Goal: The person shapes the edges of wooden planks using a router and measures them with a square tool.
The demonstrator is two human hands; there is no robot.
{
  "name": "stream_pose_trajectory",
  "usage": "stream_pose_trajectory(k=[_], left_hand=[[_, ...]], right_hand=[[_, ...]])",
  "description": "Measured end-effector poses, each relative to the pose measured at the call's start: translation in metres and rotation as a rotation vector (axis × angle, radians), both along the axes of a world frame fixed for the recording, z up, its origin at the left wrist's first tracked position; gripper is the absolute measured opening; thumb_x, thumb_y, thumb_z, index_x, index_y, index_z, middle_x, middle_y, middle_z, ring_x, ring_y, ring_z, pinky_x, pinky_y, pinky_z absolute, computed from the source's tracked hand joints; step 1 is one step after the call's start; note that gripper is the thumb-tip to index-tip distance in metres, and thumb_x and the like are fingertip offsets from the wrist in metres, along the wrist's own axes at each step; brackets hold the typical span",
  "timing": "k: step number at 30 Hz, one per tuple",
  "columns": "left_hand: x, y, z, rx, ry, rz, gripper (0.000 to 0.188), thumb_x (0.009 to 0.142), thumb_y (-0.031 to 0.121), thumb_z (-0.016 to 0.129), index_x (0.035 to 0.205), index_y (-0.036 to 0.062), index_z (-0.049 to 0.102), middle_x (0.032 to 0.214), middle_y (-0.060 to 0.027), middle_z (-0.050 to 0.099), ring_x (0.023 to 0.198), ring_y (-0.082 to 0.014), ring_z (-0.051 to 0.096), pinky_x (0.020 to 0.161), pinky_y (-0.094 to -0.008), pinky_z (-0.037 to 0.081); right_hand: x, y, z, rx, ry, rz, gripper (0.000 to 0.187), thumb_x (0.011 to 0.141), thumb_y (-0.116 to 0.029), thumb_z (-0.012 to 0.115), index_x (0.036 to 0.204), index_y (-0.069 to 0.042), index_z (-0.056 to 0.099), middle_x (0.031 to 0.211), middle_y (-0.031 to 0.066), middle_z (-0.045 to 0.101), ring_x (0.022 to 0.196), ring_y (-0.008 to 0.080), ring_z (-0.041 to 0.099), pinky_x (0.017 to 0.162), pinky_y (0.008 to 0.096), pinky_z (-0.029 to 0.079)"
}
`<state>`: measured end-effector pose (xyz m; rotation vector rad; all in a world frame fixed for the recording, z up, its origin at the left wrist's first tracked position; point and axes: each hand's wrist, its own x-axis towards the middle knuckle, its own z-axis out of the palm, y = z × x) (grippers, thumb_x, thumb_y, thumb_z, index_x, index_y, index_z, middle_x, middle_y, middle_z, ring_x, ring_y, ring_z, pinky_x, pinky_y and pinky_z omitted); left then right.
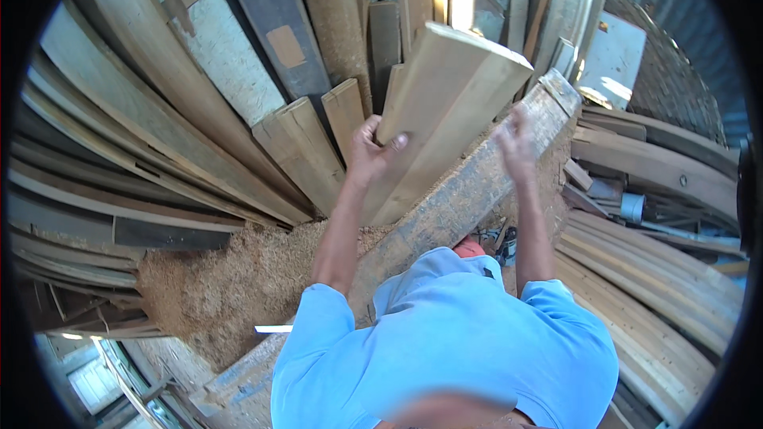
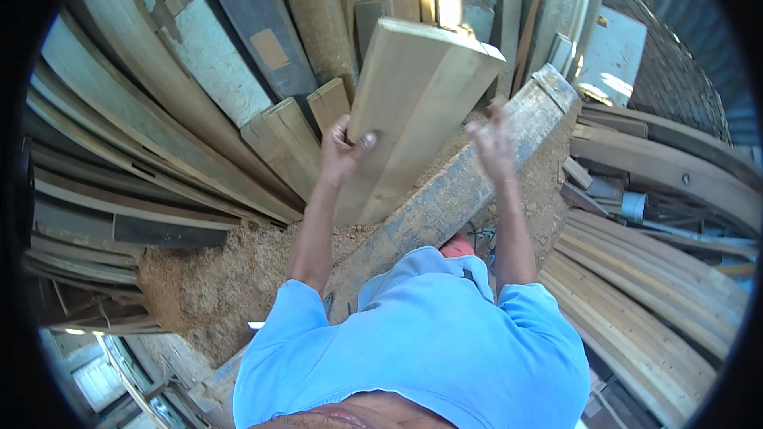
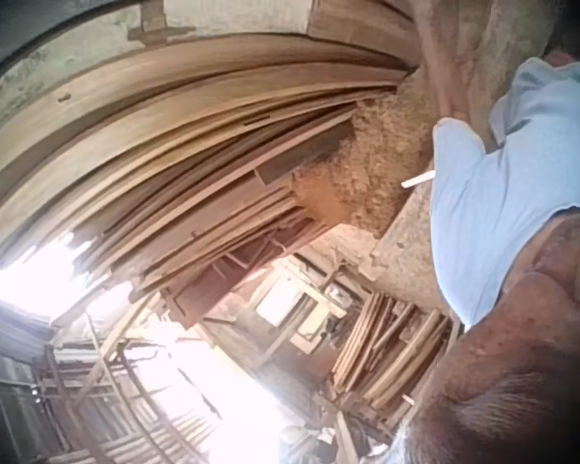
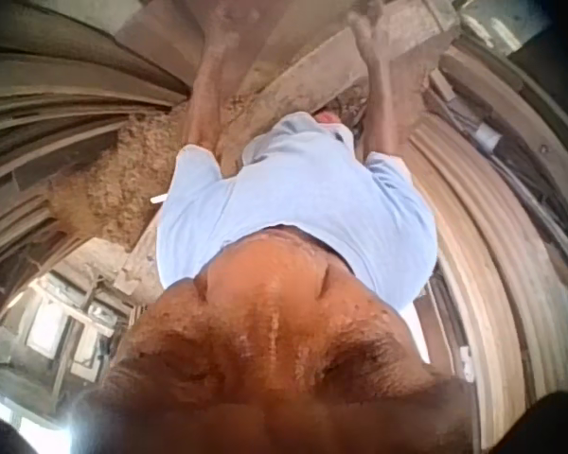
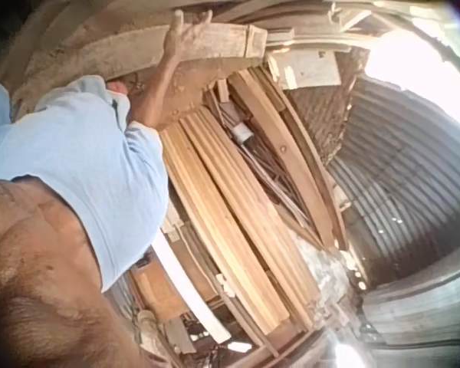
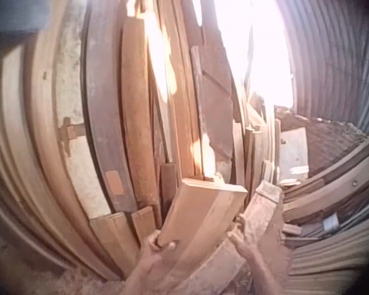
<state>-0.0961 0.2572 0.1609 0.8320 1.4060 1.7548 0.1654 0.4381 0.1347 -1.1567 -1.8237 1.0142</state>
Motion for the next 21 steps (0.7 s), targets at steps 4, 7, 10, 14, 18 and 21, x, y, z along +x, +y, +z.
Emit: stream_pose_trajectory(k=[4, 7, 10, 14, 18, 21], left_hand=[[-0.014, 0.009, 0.036, -0.175, 0.308, -0.107, 0.030, 0.085, 0.017, 0.084, 0.108, 0.0015, 0.072, 0.099, -0.0052, 0.076, 0.089, -0.0100, 0.067, 0.081, -0.0301, 0.054], [-0.013, 0.021, 0.040, -0.309, 0.388, -0.189, 0.040, 0.087, 0.027, 0.083, 0.114, 0.0008, 0.071, 0.100, -0.0076, 0.077, 0.088, -0.0122, 0.068, 0.080, -0.0319, 0.054], [-0.013, 0.033, 0.049, -0.341, 0.393, -0.227, 0.049, 0.088, 0.038, 0.080, 0.119, 0.0018, 0.070, 0.098, -0.0091, 0.076, 0.086, -0.0138, 0.069, 0.080, -0.0329, 0.054], [-0.003, 0.045, 0.061, -0.291, 0.329, -0.296, 0.051, 0.092, 0.039, 0.076, 0.124, 0.0006, 0.066, 0.097, -0.0085, 0.074, 0.087, -0.0140, 0.066, 0.083, -0.0327, 0.053], [-0.003, 0.037, 0.042, -0.116, 0.274, -0.420, 0.046, 0.096, 0.028, 0.074, 0.129, -0.0017, 0.060, 0.101, -0.0059, 0.070, 0.091, -0.0138, 0.063, 0.084, -0.0314, 0.052], [0.004, 0.022, 0.051, -0.223, 0.153, -0.437, 0.039, 0.098, 0.018, 0.072, 0.129, -0.0013, 0.057, 0.110, -0.0050, 0.066, 0.097, -0.0119, 0.061, 0.086, -0.0302, 0.051]], right_hand=[[-0.033, -0.116, -0.068, -0.534, 0.188, 0.479, 0.067, 0.099, -0.044, 0.068, 0.144, 0.002, 0.049, 0.131, 0.0101, 0.062, 0.112, 0.0220, 0.059, 0.099, 0.0403, 0.047], [-0.060, -0.143, -0.113, -0.600, 0.461, 0.192, 0.054, 0.103, -0.038, 0.064, 0.138, 0.003, 0.056, 0.127, 0.0088, 0.065, 0.111, 0.0189, 0.060, 0.098, 0.0384, 0.047], [-0.058, -0.156, -0.075, -0.617, 0.567, 0.105, 0.051, 0.103, -0.039, 0.065, 0.134, 0.002, 0.059, 0.126, 0.0091, 0.066, 0.113, 0.0180, 0.059, 0.100, 0.0365, 0.046], [-0.044, -0.159, -0.063, -0.782, 0.784, 0.069, 0.062, 0.103, -0.045, 0.062, 0.145, -0.003, 0.048, 0.138, 0.0081, 0.058, 0.126, 0.0224, 0.056, 0.109, 0.0413, 0.045], [-0.035, -0.157, -0.020, -0.880, 0.876, -0.031, 0.061, 0.101, -0.045, 0.065, 0.141, 0.000, 0.052, 0.132, 0.0108, 0.063, 0.117, 0.0196, 0.061, 0.103, 0.0393, 0.049], [-0.021, -0.149, -0.014, -0.837, 0.775, -0.058, 0.061, 0.101, -0.045, 0.066, 0.139, 0.000, 0.054, 0.128, 0.0114, 0.065, 0.113, 0.0213, 0.063, 0.099, 0.0402, 0.052]])
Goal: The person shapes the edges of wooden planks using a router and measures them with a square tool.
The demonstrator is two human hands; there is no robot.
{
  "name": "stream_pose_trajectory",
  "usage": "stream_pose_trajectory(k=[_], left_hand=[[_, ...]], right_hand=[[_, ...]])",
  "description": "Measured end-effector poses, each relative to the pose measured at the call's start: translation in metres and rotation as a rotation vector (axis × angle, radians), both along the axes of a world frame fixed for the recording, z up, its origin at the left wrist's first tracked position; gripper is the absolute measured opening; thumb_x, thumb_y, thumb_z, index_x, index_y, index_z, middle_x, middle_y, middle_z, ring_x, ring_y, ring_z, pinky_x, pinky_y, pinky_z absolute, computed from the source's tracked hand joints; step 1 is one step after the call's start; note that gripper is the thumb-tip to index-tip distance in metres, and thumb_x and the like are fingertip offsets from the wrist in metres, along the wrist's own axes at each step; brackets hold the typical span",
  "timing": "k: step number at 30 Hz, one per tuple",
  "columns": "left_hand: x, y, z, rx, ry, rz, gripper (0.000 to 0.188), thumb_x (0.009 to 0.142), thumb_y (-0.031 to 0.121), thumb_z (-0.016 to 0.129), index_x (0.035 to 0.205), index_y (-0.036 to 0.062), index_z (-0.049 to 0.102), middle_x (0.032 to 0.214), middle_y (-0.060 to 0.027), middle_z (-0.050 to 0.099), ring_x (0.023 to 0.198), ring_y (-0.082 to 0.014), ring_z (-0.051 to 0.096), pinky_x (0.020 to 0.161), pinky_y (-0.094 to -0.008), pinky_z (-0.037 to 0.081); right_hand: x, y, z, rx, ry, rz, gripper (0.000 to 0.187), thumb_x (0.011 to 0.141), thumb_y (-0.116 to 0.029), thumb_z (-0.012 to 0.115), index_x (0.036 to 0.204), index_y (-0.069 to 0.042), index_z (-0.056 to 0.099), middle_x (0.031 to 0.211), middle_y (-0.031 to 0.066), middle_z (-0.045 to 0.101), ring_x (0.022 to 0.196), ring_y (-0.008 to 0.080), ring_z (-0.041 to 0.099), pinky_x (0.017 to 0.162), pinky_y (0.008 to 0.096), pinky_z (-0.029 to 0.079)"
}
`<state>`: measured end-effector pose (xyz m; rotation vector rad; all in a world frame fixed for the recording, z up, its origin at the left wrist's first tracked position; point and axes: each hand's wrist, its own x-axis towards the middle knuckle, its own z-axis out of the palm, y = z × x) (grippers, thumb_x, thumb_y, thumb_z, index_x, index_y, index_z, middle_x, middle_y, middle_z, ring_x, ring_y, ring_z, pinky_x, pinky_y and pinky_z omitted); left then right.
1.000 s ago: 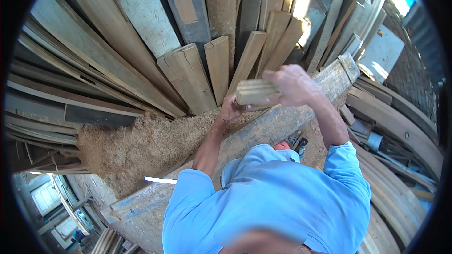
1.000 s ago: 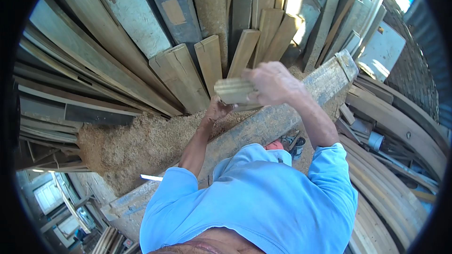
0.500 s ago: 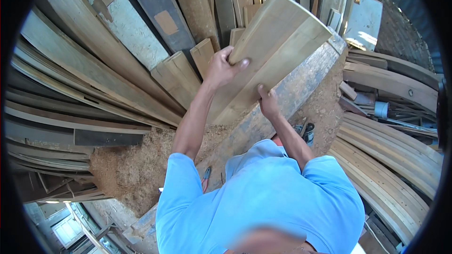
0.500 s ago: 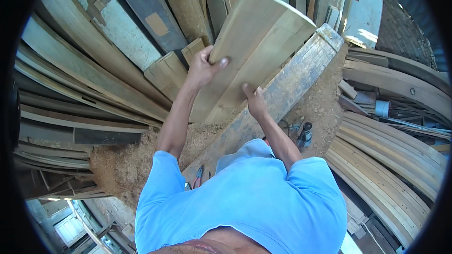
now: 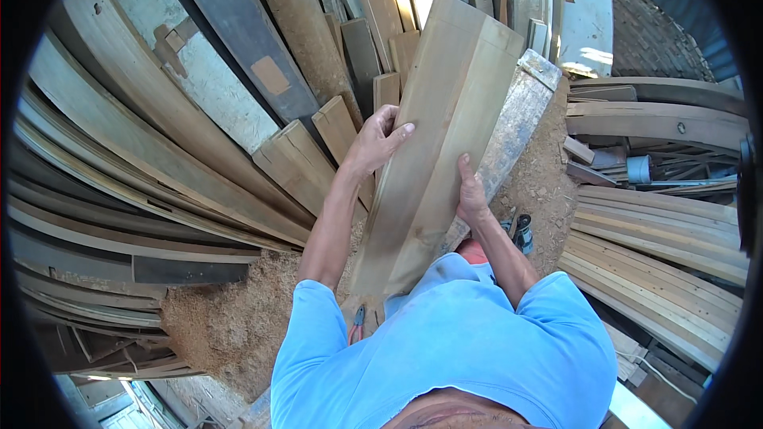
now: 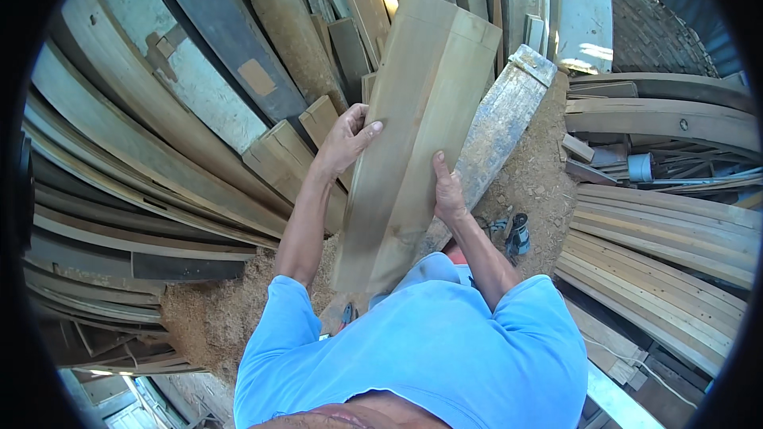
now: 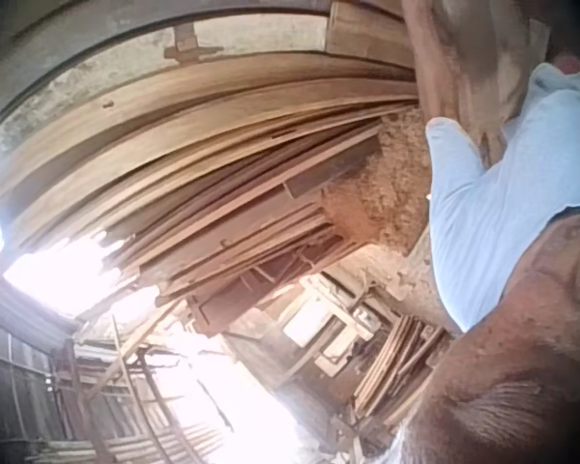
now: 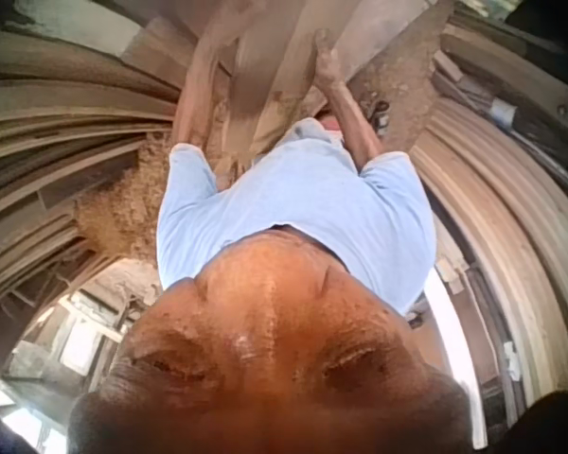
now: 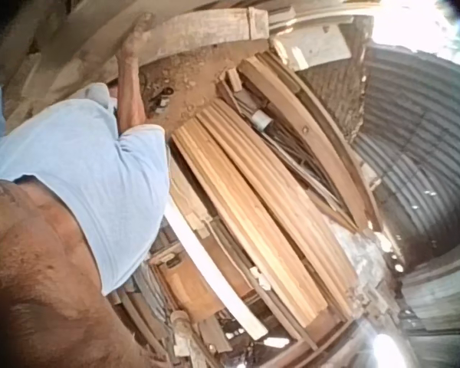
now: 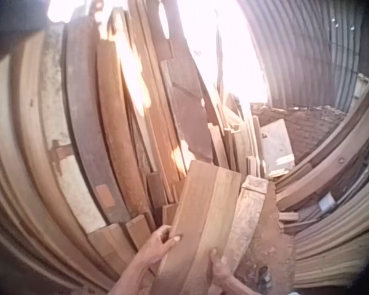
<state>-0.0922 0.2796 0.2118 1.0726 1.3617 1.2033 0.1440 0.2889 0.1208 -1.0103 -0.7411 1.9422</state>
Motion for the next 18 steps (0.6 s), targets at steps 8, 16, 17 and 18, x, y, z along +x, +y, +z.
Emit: stream_pose_trajectory(k=[8, 16, 17, 18], left_hand=[[0.003, -0.035, 0.020, 0.061, -0.100, 0.395, 0.034, 0.097, 0.016, 0.072, 0.125, 0.0020, 0.057, 0.110, -0.0057, 0.068, 0.100, -0.0125, 0.063, 0.088, -0.0305, 0.053], [-0.085, -0.199, -0.046, 0.441, -0.595, 0.749, 0.063, 0.087, 0.033, 0.081, 0.141, 0.0128, 0.057, 0.136, -0.0085, 0.062, 0.129, -0.0328, 0.056, 0.114, -0.0535, 0.042], [-0.073, -0.225, -0.074, 0.428, -0.632, 0.828, 0.068, 0.085, 0.033, 0.083, 0.144, 0.0133, 0.054, 0.138, -0.0077, 0.061, 0.130, -0.0306, 0.055, 0.116, -0.0520, 0.041], [-0.058, -0.253, -0.100, 0.408, -0.662, 0.923, 0.074, 0.084, 0.034, 0.085, 0.147, 0.0139, 0.052, 0.140, -0.0070, 0.060, 0.132, -0.0284, 0.054, 0.117, -0.0504, 0.040]], right_hand=[[0.002, 0.045, 0.083, 0.596, -0.561, 0.255, 0.059, 0.086, -0.046, 0.080, 0.117, 0.004, 0.070, 0.102, 0.0142, 0.075, 0.092, 0.0239, 0.072, 0.083, 0.0387, 0.058], [-0.029, 0.077, 0.121, 1.270, -1.045, 0.791, 0.075, 0.065, -0.066, 0.084, 0.103, -0.003, 0.072, 0.091, 0.0178, 0.074, 0.089, 0.0352, 0.073, 0.080, 0.0450, 0.057], [-0.035, 0.080, 0.116, 1.308, -1.027, 0.880, 0.076, 0.063, -0.069, 0.084, 0.101, -0.003, 0.072, 0.089, 0.0176, 0.074, 0.089, 0.0357, 0.073, 0.080, 0.0459, 0.056], [-0.043, 0.082, 0.107, 1.314, -1.008, 0.975, 0.077, 0.062, -0.069, 0.084, 0.100, -0.003, 0.072, 0.088, 0.0175, 0.074, 0.089, 0.0358, 0.073, 0.080, 0.0459, 0.056]])
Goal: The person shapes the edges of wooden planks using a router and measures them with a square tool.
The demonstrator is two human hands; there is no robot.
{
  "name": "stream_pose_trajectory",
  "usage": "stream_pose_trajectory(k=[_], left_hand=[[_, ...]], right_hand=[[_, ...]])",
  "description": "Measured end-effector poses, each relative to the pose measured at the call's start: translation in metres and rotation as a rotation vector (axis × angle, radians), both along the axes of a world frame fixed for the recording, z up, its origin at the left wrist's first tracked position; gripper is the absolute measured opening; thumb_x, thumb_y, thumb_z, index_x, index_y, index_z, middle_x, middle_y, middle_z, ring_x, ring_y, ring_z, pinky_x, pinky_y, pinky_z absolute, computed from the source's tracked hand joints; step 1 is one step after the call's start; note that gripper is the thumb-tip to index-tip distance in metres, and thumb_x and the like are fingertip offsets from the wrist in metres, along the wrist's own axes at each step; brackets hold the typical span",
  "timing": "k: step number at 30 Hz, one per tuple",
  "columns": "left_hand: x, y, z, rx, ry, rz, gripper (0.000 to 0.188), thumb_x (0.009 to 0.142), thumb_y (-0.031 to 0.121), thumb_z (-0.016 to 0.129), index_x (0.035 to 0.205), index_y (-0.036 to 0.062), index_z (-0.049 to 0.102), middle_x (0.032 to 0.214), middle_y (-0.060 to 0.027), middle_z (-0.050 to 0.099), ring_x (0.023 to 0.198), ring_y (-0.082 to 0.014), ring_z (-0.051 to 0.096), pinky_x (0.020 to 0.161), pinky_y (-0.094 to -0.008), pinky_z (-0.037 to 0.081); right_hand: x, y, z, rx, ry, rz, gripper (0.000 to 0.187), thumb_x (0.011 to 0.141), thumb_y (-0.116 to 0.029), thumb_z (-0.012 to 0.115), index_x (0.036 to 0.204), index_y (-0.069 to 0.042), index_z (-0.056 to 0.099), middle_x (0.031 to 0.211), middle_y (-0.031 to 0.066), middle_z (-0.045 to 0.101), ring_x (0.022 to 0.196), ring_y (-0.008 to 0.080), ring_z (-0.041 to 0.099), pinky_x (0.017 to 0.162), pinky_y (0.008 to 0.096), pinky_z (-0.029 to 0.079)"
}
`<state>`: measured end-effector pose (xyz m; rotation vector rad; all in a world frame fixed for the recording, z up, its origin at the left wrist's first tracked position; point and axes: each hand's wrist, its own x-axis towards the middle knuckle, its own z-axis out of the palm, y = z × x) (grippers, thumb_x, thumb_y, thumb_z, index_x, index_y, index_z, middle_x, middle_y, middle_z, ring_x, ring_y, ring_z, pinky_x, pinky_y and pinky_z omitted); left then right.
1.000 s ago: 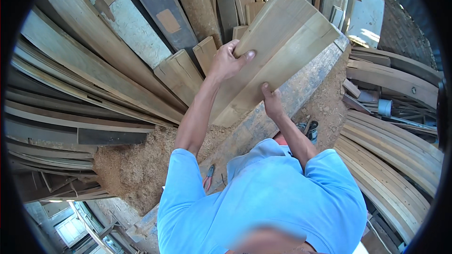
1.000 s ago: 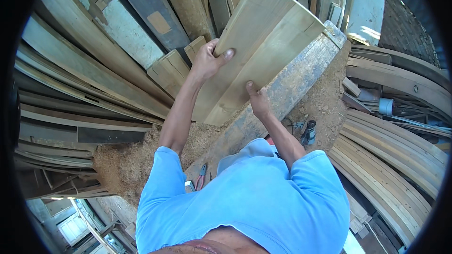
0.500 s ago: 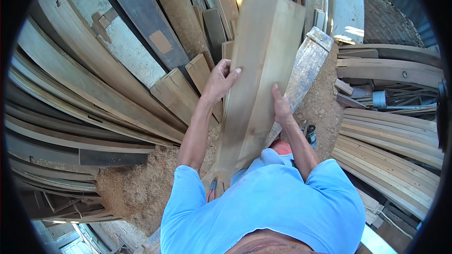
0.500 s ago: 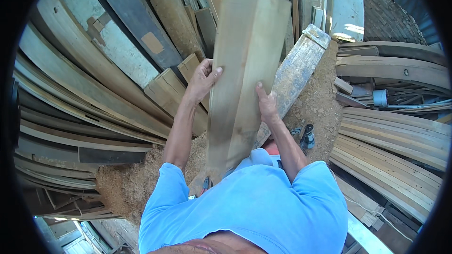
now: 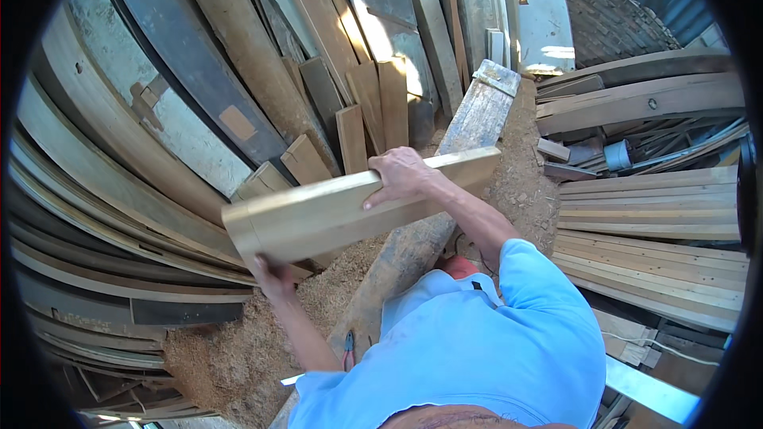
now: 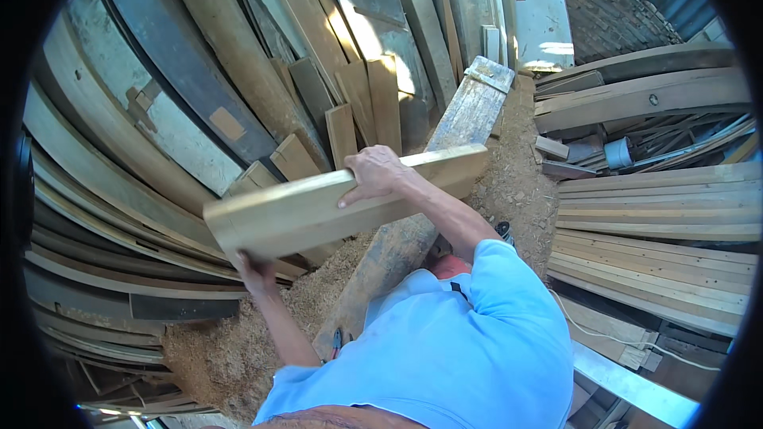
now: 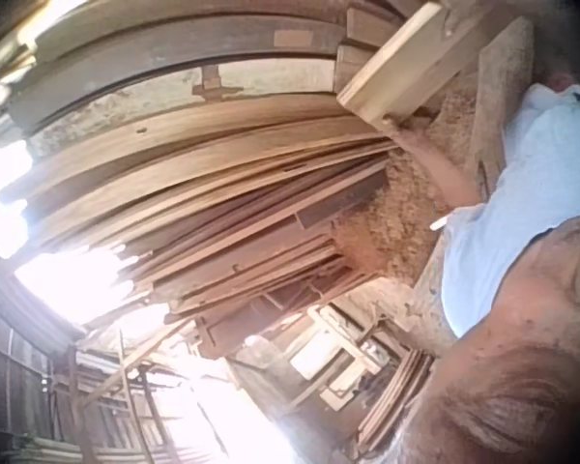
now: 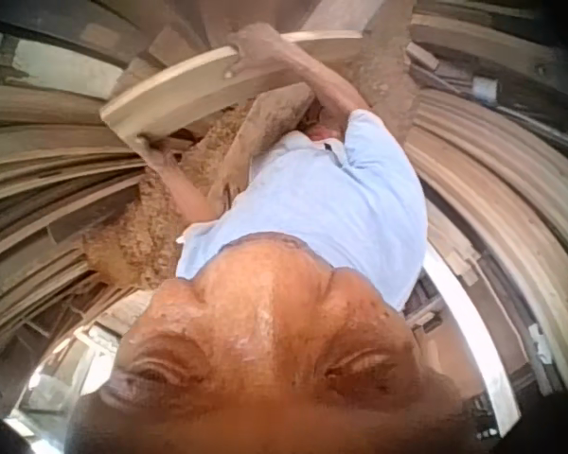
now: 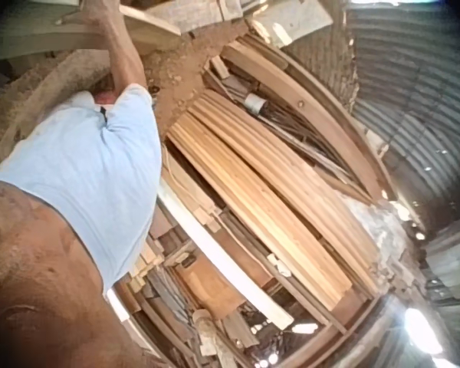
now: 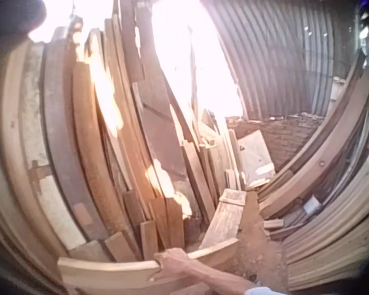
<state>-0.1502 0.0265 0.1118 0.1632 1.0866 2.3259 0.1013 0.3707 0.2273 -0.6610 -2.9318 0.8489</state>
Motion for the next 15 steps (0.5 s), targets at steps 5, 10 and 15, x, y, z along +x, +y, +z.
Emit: stream_pose_trajectory(k=[5, 10, 15], left_hand=[[0.129, -0.055, -0.043, -0.168, -0.221, 0.253, 0.076, 0.083, 0.033, 0.087, 0.146, 0.0103, 0.052, 0.143, -0.0057, 0.059, 0.134, -0.0274, 0.052, 0.116, -0.0490, 0.041], [0.183, -0.151, -0.073, -0.146, -0.483, 0.200, 0.078, 0.082, 0.035, 0.087, 0.144, 0.0052, 0.052, 0.141, -0.0075, 0.060, 0.132, -0.0310, 0.054, 0.114, -0.0496, 0.043], [0.177, -0.163, -0.075, -0.719, -0.403, -0.129, 0.068, 0.102, 0.050, 0.060, 0.146, -0.0002, 0.047, 0.142, -0.0162, 0.057, 0.131, -0.0310, 0.056, 0.112, -0.0498, 0.045]], right_hand=[[-0.021, -0.005, -0.097, -0.151, -0.197, 0.241, 0.084, 0.059, -0.071, 0.085, 0.100, 0.001, 0.071, 0.092, 0.0200, 0.074, 0.095, 0.0388, 0.072, 0.082, 0.0482, 0.056], [-0.029, -0.034, -0.184, -0.276, -0.335, 0.335, 0.088, 0.061, -0.072, 0.084, 0.109, 0.001, 0.070, 0.098, 0.0222, 0.074, 0.099, 0.0409, 0.071, 0.086, 0.0497, 0.056], [-0.028, -0.059, -0.213, -0.299, -0.531, 0.422, 0.086, 0.066, -0.074, 0.081, 0.116, -0.004, 0.070, 0.106, 0.0208, 0.074, 0.108, 0.0385, 0.070, 0.093, 0.0495, 0.053]])
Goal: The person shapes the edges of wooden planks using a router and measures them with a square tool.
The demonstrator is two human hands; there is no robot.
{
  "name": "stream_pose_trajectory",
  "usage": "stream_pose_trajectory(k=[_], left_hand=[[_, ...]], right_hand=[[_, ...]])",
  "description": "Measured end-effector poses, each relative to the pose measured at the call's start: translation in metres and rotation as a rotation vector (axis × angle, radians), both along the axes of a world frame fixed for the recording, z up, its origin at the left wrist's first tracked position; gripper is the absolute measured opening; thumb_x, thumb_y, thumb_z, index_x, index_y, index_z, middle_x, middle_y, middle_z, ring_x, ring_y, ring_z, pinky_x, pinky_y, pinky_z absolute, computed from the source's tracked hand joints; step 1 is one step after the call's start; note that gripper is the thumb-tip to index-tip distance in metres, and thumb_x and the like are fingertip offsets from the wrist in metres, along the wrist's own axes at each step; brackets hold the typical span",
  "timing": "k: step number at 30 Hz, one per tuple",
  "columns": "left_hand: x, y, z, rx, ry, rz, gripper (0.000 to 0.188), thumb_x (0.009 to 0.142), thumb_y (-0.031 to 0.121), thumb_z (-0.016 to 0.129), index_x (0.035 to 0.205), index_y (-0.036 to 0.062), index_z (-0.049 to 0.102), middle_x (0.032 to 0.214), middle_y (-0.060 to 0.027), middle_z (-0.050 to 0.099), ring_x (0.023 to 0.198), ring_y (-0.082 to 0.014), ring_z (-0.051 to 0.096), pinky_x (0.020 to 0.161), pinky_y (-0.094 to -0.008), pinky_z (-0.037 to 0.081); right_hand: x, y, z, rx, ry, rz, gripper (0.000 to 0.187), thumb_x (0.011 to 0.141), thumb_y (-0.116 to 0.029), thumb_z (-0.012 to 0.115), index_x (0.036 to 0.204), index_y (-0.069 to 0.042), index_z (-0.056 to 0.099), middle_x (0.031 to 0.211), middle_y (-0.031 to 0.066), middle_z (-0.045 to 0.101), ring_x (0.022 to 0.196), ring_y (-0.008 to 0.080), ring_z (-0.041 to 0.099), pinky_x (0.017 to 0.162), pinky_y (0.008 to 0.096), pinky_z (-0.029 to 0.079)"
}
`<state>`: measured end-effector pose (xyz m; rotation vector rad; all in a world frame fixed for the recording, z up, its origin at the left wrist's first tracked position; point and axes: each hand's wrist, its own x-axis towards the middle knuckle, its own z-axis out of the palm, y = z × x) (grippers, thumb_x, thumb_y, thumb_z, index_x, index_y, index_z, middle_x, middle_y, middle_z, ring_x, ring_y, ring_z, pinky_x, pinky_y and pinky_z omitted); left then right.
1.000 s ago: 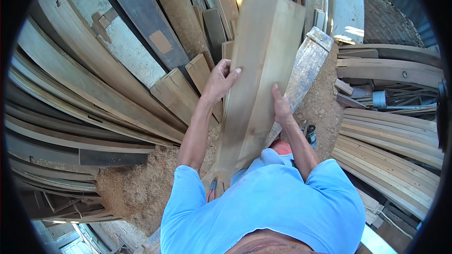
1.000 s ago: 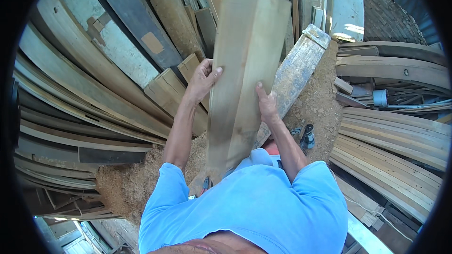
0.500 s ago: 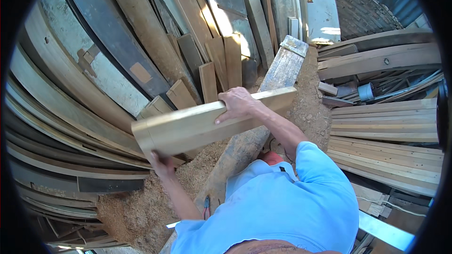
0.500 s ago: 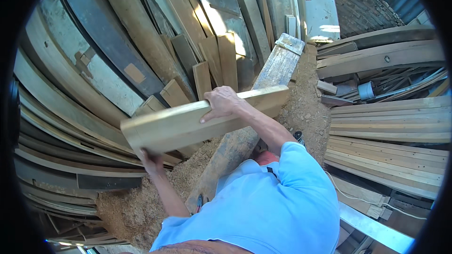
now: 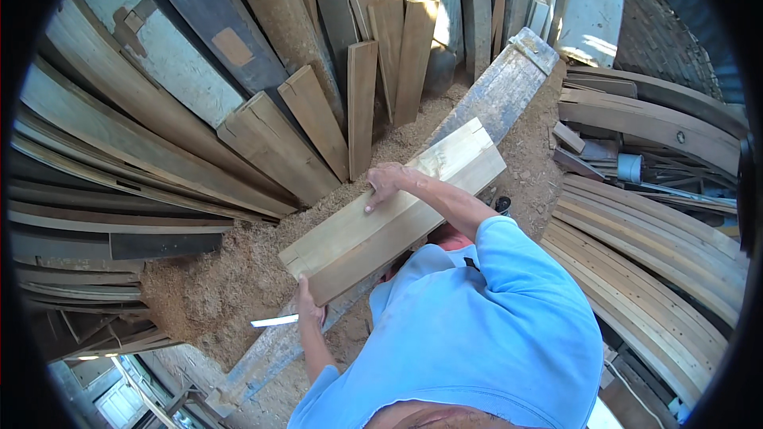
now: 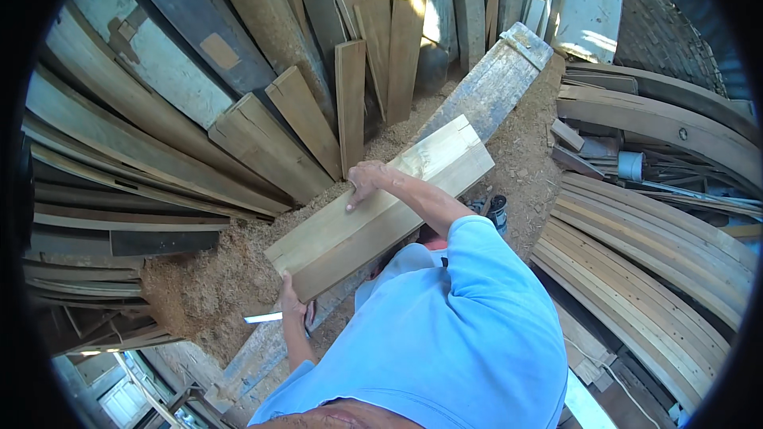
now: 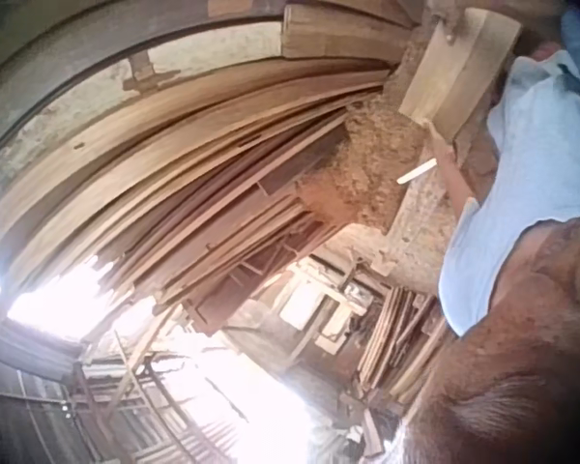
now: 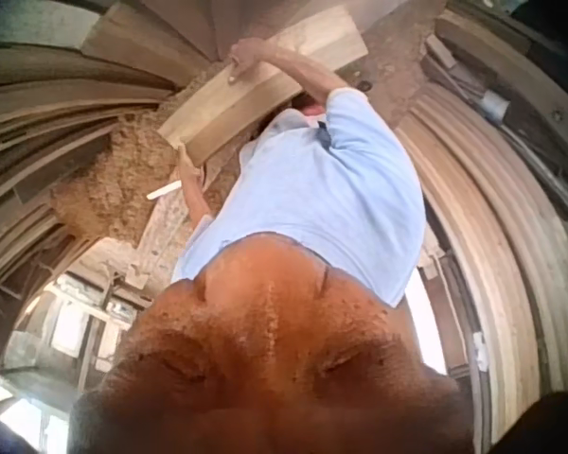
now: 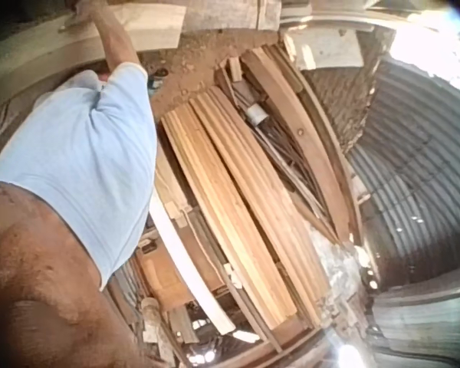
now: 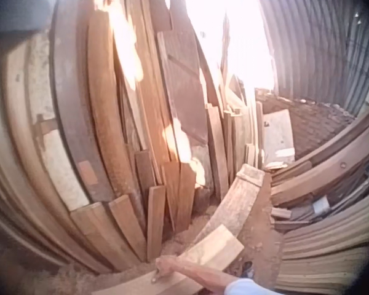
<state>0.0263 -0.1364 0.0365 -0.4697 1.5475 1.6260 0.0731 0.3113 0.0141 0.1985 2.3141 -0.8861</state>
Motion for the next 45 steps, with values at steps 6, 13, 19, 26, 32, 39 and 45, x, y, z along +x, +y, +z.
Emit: stream_pose_trajectory(k=[6, 13, 19, 26, 32, 39, 45], left_hand=[[0.027, 0.010, -0.058, -0.144, 0.099, -0.018, 0.080, 0.102, 0.064, 0.049, 0.150, 0.0005, 0.043, 0.146, -0.0150, 0.054, 0.131, -0.0290, 0.055, 0.112, -0.0444, 0.044], [0.069, 0.107, -0.052, -0.020, -0.132, -0.161, 0.079, 0.105, 0.067, 0.034, 0.152, 0.0037, 0.042, 0.150, -0.0164, 0.052, 0.133, -0.0347, 0.053, 0.114, -0.0487, 0.043], [0.075, 0.172, -0.114, 0.185, -0.402, -0.262, 0.082, 0.105, 0.069, 0.022, 0.154, 0.0057, 0.038, 0.148, -0.0185, 0.052, 0.135, -0.0375, 0.051, 0.114, -0.0542, 0.042], [0.070, 0.245, -0.060, -0.293, -0.341, -1.397, 0.073, 0.103, 0.059, 0.048, 0.149, 0.0032, 0.044, 0.134, -0.0199, 0.063, 0.092, -0.0385, 0.072, 0.095, -0.0574, 0.053], [0.090, 0.277, -0.025, -0.252, 1.429, -2.009, 0.095, 0.083, 0.034, 0.077, 0.162, 0.0134, 0.028, 0.159, -0.0335, 0.032, 0.147, -0.0472, 0.032, 0.119, -0.0612, 0.028], [0.070, 0.313, -0.090, -0.070, 1.734, -2.184, 0.098, 0.079, 0.006, 0.070, 0.165, 0.0216, 0.025, 0.164, -0.0360, 0.017, 0.148, -0.0661, 0.013, 0.121, -0.0679, 0.018], [0.093, 0.376, -0.087, -0.069, 1.808, -2.332, 0.096, 0.079, 0.019, 0.074, 0.164, 0.0191, 0.028, 0.162, -0.0398, 0.016, 0.146, -0.0684, 0.012, 0.121, -0.0671, 0.020]], right_hand=[[0.037, -0.005, 0.000, 0.260, 0.379, -0.439, 0.061, 0.082, -0.055, 0.075, 0.118, -0.006, 0.068, 0.124, 0.0163, 0.063, 0.122, 0.0362, 0.057, 0.105, 0.0490, 0.043], [0.185, 0.041, 0.002, 0.597, 0.243, -1.225, 0.053, 0.086, -0.038, 0.075, 0.127, -0.008, 0.063, 0.139, 0.0224, 0.052, 0.127, 0.0396, 0.051, 0.106, 0.0544, 0.043], [0.239, 0.002, 0.026, 0.127, -0.166, -1.522, 0.062, 0.094, -0.040, 0.066, 0.136, 0.004, 0.054, 0.135, 0.0330, 0.059, 0.131, 0.0440, 0.056, 0.111, 0.0524, 0.043], [0.214, -0.034, -0.038, -0.024, 0.110, -1.561, 0.081, 0.092, -0.038, 0.065, 0.149, 0.013, 0.038, 0.138, 0.0359, 0.057, 0.131, 0.0465, 0.056, 0.112, 0.0483, 0.044], [0.235, -0.030, -0.067, -0.106, 0.199, -1.724, 0.074, 0.091, -0.039, 0.066, 0.147, 0.004, 0.046, 0.138, 0.0356, 0.057, 0.132, 0.0475, 0.055, 0.113, 0.0495, 0.044], [0.276, -0.082, -0.104, -0.191, 0.135, -1.734, 0.045, 0.093, -0.035, 0.068, 0.118, 0.002, 0.072, 0.117, 0.0259, 0.072, 0.113, 0.0367, 0.069, 0.098, 0.0426, 0.053], [0.363, -0.131, -0.180, -0.194, 0.026, -1.770, 0.038, 0.092, -0.038, 0.066, 0.095, -0.002, 0.078, 0.097, 0.0246, 0.074, 0.096, 0.0325, 0.073, 0.084, 0.0452, 0.055]])
